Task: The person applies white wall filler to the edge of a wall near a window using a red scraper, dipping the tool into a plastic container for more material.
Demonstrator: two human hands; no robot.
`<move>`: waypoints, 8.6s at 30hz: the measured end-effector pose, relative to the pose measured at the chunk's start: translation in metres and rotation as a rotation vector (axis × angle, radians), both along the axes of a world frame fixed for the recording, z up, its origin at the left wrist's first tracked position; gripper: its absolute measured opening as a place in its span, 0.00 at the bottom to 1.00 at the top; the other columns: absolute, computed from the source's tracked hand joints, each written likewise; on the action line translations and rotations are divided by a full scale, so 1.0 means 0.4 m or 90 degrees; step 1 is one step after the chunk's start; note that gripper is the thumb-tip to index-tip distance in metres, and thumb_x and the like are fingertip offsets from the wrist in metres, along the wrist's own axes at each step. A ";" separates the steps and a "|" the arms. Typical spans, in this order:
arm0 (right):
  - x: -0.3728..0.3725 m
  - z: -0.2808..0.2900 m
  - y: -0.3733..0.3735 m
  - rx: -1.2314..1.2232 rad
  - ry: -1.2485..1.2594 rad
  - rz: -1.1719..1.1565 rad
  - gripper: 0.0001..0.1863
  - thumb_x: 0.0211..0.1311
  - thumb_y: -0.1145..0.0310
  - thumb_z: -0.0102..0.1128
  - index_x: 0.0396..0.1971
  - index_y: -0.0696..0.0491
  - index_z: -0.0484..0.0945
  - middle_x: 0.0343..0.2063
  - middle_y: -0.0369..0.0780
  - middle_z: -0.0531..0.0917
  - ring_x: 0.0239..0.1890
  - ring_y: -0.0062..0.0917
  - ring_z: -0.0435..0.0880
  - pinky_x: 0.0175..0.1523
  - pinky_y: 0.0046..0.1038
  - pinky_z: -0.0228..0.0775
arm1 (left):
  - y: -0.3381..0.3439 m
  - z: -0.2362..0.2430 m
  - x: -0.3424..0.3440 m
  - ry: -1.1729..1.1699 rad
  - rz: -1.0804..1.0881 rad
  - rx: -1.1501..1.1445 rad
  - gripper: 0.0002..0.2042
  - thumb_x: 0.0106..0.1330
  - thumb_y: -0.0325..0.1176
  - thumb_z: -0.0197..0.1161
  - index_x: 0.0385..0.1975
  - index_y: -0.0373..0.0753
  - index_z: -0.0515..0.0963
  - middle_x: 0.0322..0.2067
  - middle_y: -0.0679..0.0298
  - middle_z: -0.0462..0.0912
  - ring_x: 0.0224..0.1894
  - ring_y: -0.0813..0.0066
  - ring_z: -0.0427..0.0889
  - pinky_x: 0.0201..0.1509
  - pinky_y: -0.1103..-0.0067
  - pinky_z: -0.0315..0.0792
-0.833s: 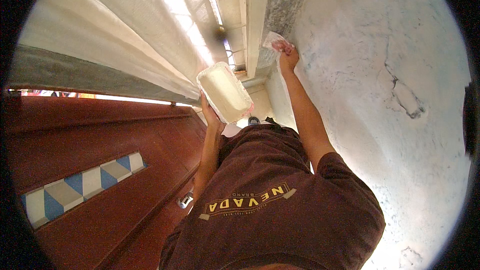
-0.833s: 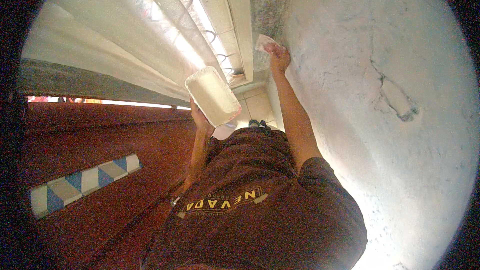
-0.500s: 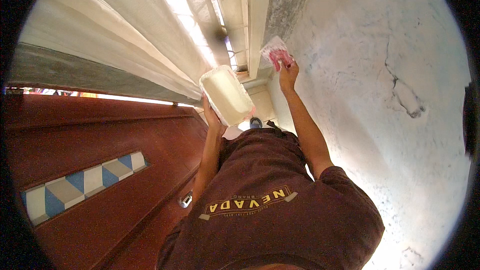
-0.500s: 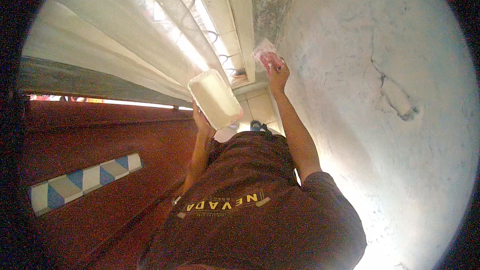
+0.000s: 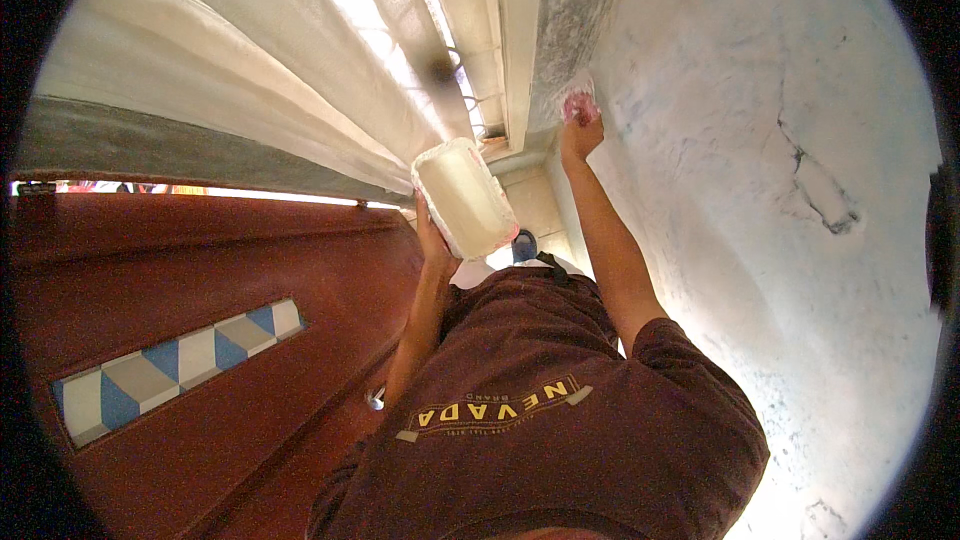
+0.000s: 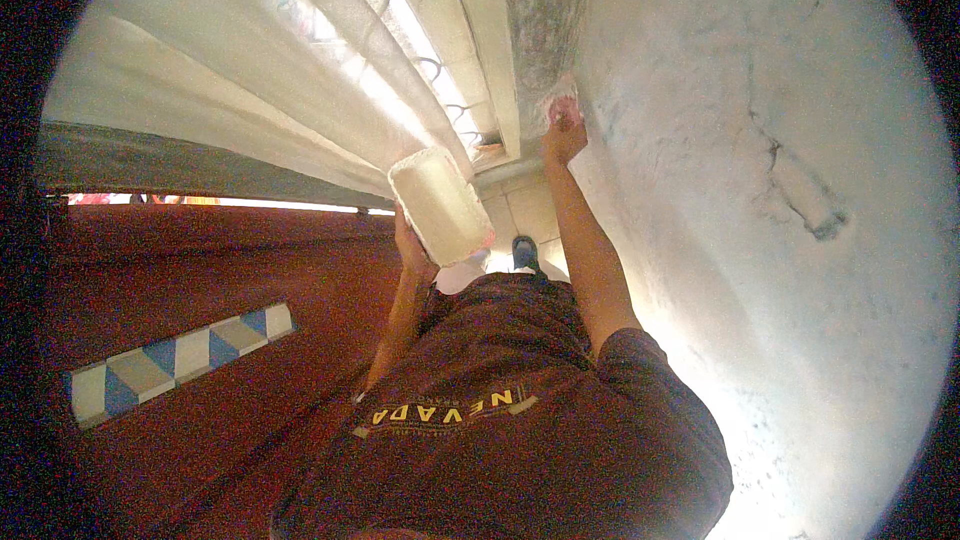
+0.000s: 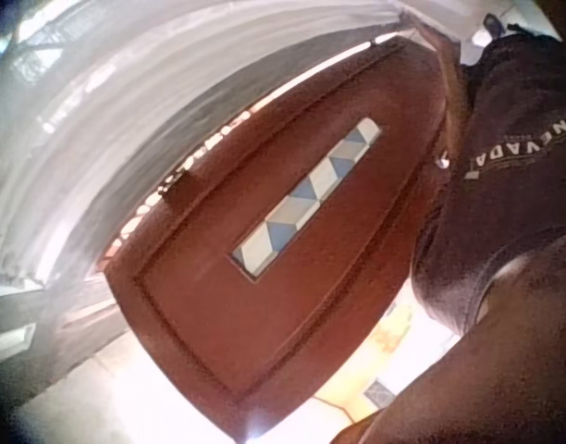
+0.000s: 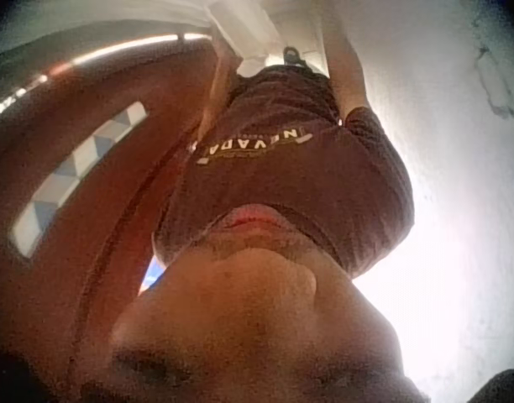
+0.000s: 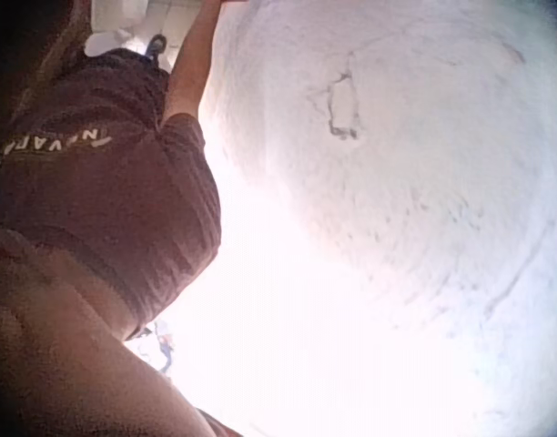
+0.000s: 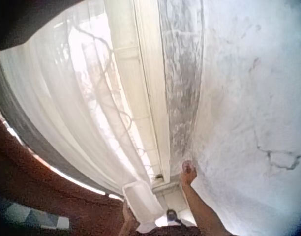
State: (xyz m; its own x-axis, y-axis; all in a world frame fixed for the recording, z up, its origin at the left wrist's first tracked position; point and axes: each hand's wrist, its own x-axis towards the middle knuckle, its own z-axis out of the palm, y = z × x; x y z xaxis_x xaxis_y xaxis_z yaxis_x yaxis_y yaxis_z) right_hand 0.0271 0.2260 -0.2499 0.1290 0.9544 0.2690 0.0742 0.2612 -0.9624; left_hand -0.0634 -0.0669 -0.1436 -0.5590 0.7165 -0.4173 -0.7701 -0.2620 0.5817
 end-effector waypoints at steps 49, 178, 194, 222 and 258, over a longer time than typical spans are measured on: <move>0.015 -0.172 0.039 -0.017 -0.242 -0.011 0.08 0.61 0.72 0.61 0.37 0.58 0.82 0.34 0.45 0.87 0.36 0.34 0.86 0.42 0.31 0.77 | -0.104 -0.036 0.018 0.089 0.041 -0.112 0.29 0.76 0.57 0.38 0.65 0.42 0.65 0.60 0.59 0.73 0.59 0.61 0.76 0.64 0.65 0.71; 0.141 0.613 -0.415 0.012 -0.471 0.231 0.08 0.60 0.70 0.57 0.34 0.59 0.79 0.28 0.51 0.81 0.31 0.48 0.82 0.36 0.43 0.73 | 0.201 0.027 0.053 -0.223 -0.361 0.179 0.33 0.73 0.62 0.40 0.68 0.43 0.62 0.61 0.56 0.72 0.61 0.59 0.74 0.67 0.60 0.68; 0.207 0.541 -0.379 -0.133 -0.276 0.267 0.07 0.63 0.74 0.54 0.37 0.59 0.80 0.34 0.44 0.85 0.32 0.30 0.85 0.38 0.32 0.76 | 0.210 0.014 0.024 -0.206 -0.360 0.108 0.36 0.71 0.64 0.41 0.69 0.41 0.60 0.61 0.54 0.72 0.62 0.57 0.73 0.67 0.59 0.68; 0.049 -0.048 0.048 -0.717 0.485 0.118 0.12 0.68 0.74 0.42 0.33 0.66 0.73 0.29 0.49 0.79 0.26 0.26 0.76 0.24 0.22 0.71 | 0.083 -0.084 -0.086 -0.080 -0.167 0.019 0.33 0.72 0.63 0.44 0.67 0.46 0.62 0.60 0.61 0.72 0.60 0.63 0.73 0.63 0.65 0.71; -0.097 -0.041 0.150 -0.586 0.622 -0.034 0.10 0.69 0.75 0.41 0.29 0.61 0.70 0.27 0.47 0.78 0.22 0.30 0.75 0.24 0.25 0.70 | 0.051 0.053 -0.054 -0.149 -0.160 0.004 0.43 0.65 0.73 0.39 0.69 0.44 0.59 0.58 0.49 0.73 0.57 0.50 0.77 0.58 0.52 0.75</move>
State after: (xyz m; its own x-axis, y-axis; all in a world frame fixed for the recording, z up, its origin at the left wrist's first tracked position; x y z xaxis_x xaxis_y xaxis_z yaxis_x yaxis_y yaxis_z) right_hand -0.0119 0.2862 -0.2663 -0.0589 0.7247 -0.6865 -0.7498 -0.4862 -0.4489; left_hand -0.0848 -0.0466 -0.1225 -0.2547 0.8226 -0.5083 -0.9232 -0.0504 0.3811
